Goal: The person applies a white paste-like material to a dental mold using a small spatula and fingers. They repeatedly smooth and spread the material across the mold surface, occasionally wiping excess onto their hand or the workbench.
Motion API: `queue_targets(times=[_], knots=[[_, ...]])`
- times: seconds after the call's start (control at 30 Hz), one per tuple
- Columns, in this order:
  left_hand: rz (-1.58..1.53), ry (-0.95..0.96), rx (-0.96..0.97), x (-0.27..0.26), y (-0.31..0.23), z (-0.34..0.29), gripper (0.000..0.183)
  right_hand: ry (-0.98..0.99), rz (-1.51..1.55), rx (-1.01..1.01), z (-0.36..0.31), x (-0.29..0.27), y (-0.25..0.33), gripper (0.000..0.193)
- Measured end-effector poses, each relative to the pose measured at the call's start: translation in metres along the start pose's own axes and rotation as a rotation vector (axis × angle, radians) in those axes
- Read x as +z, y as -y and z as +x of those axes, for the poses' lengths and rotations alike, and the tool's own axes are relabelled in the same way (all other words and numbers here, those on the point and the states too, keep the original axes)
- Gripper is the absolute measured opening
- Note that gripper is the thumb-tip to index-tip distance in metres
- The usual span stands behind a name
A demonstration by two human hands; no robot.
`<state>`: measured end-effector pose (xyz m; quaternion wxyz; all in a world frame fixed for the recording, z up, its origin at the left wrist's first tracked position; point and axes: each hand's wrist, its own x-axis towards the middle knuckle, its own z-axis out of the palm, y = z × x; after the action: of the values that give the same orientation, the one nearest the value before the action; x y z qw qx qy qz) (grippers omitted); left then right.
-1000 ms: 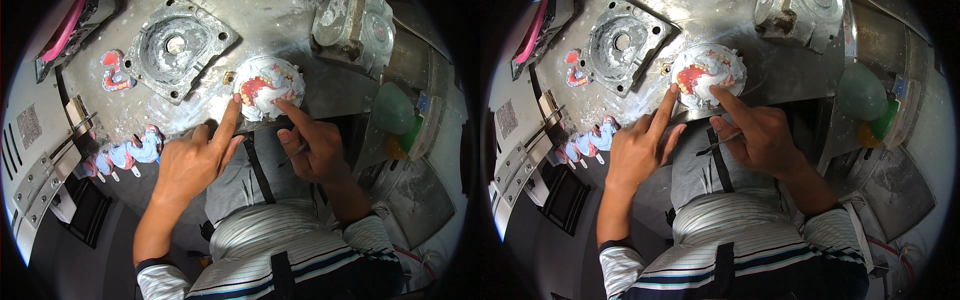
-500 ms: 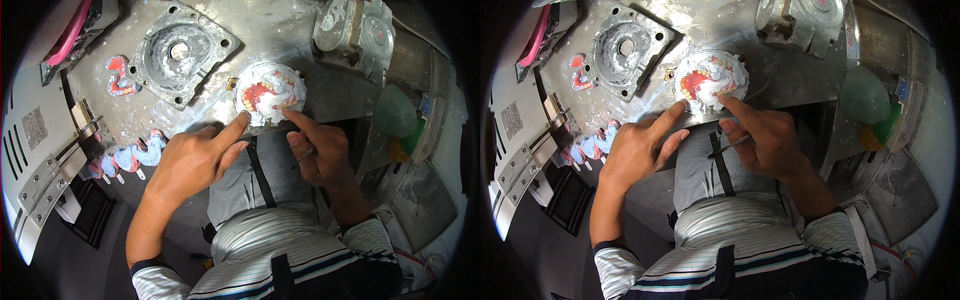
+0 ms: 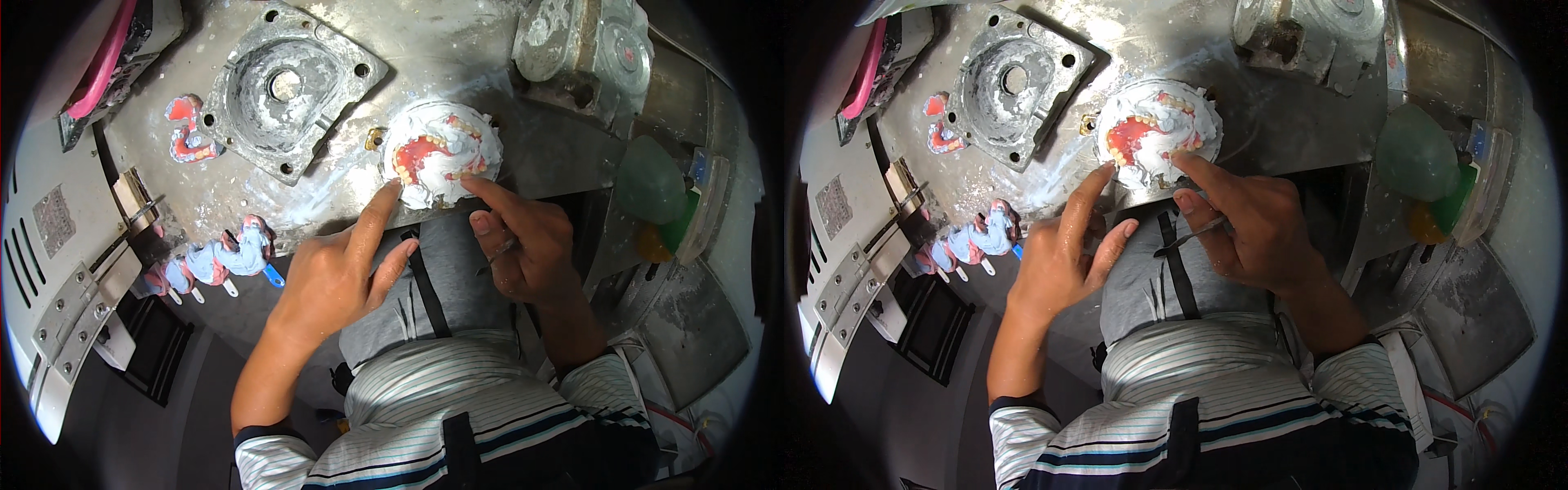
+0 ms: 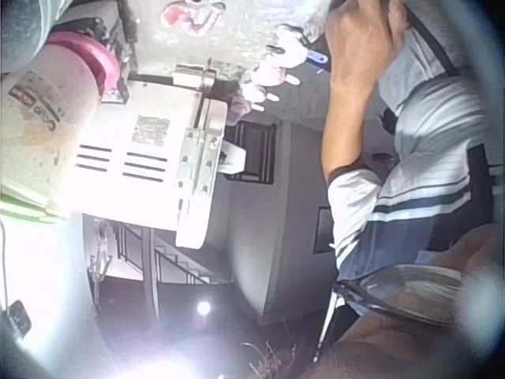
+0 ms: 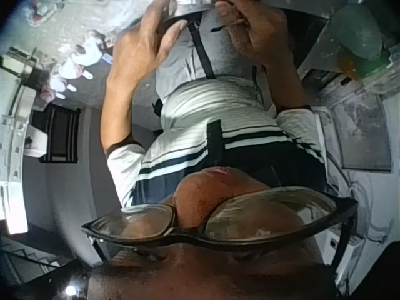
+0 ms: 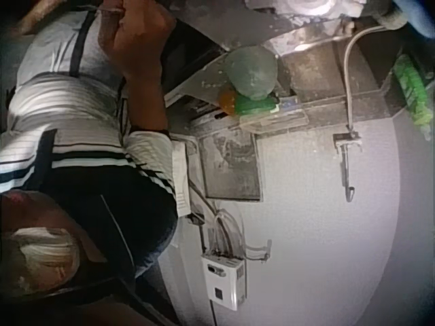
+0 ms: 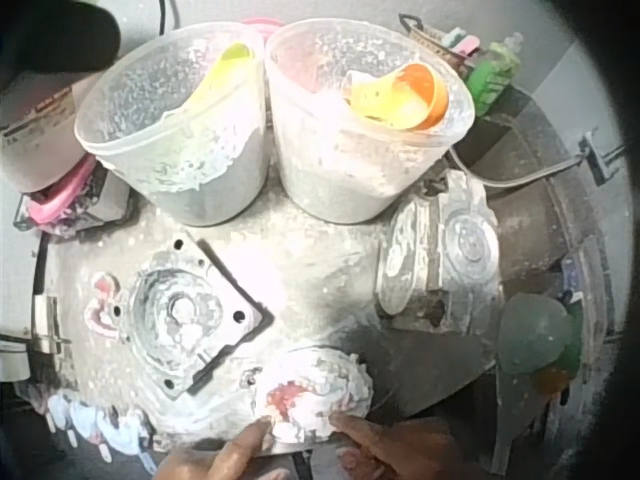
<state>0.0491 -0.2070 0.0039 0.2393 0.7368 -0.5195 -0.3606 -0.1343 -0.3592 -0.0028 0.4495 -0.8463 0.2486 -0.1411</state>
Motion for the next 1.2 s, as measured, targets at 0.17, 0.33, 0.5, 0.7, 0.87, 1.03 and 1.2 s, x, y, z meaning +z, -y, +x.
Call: queue_targets(times=[0.17, 0.33, 0.5, 0.7, 0.87, 1.03, 1.2], knots=[[-0.098, -0.088, -0.002, 0.020, -0.001, -0.003, 0.060, 0.002, 0.020, -0.001, 0.001, 0.001, 0.000, 0.027], [-0.295, -0.105, -0.121, 0.020, -0.010, -0.004, 0.051, 0.023, 0.013, 0.018, 0.003, -0.001, 0.000, 0.032], [-0.663, -0.217, -0.090, 0.026, -0.002, -0.013, 0.045, 0.041, -0.005, 0.026, 0.005, -0.004, 0.004, 0.030], [-0.247, -0.568, 0.148, 0.040, 0.009, -0.007, 0.049, 0.050, 0.046, 0.041, 0.003, -0.003, 0.005, 0.028], [0.034, -0.440, 0.353, 0.033, 0.028, -0.007, 0.056, 0.063, 0.040, 0.014, 0.003, -0.003, 0.004, 0.028], [0.263, -0.303, 0.407, 0.016, 0.025, -0.001, 0.053, 0.055, 0.036, 0.006, 0.002, -0.003, 0.003, 0.027], [0.122, -0.388, 0.338, 0.018, 0.020, 0.004, 0.059, 0.033, 0.098, 0.076, 0.006, -0.019, 0.008, 0.029]])
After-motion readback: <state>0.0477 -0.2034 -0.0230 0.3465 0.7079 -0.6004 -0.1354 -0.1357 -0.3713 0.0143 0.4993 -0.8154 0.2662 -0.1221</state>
